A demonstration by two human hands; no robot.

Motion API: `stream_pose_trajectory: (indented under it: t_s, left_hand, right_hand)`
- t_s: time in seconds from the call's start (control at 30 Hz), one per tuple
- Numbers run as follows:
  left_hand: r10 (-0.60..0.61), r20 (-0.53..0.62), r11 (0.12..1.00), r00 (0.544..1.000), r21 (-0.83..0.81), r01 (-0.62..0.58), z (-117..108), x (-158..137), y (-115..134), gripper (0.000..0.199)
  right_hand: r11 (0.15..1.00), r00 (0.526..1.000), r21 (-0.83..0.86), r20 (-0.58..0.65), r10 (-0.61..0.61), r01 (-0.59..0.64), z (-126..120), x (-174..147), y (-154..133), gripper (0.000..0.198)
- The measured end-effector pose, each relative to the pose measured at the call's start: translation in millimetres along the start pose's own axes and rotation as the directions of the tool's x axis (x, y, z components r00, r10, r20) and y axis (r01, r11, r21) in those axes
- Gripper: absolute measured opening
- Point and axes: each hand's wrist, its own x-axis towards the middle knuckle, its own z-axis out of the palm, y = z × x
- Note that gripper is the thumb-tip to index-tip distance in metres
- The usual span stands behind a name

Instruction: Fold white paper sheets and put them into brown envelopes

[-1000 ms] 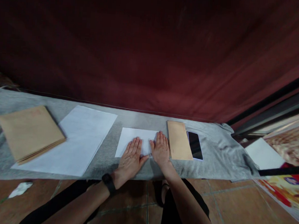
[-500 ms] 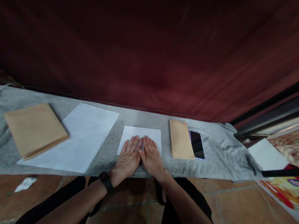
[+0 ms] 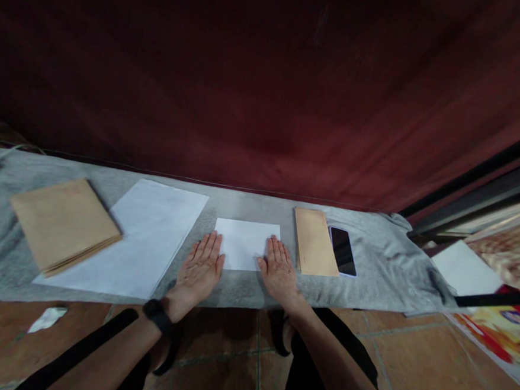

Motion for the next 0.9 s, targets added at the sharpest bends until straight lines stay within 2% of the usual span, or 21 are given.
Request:
stream_pose_trajectory:
  t_s: [0.13,0.23,0.33,0.47,0.67,0.8,0.9]
  left_hand:
    - [-0.038,-0.043,0.999,0.998,0.009,0.038,-11,11,1,0.061]
    - [0.046,-0.068,0.998,0.997,-0.041,-0.049,-14,21,16,0.06]
    - [0.133,-0.055,0.986,0.99,-0.094,-0.138,-9,31,34,0.059]
    - [0.146,-0.03,0.982,0.989,-0.119,-0.148,5,41,47,0.057]
    - [0.194,0.018,0.979,0.981,-0.064,-0.193,15,52,43,0.058]
    - [0.176,0.058,0.984,0.983,-0.014,-0.175,14,55,41,0.057]
    - [0.162,0.044,0.987,0.986,-0.005,-0.162,13,56,39,0.057]
  right_hand:
    - [1.0,1.0,0.015,0.014,0.02,-0.02,-1,1,0,0.06]
    - [0.997,0.998,0.045,0.023,0.062,-0.063,-7,11,-3,0.059]
    - [0.993,0.997,0.092,0.017,0.071,-0.072,-14,29,-7,0.06]
    - [0.983,0.998,0.176,0.047,0.037,-0.044,-17,53,-16,0.058]
    - [0.971,0.992,0.24,0.122,-0.021,-0.009,1,68,-35,0.054]
    - [0.975,0.994,0.218,0.113,0.008,-0.032,12,69,-39,0.052]
    - [0.982,0.996,0.182,0.088,0.035,-0.05,16,69,-36,0.051]
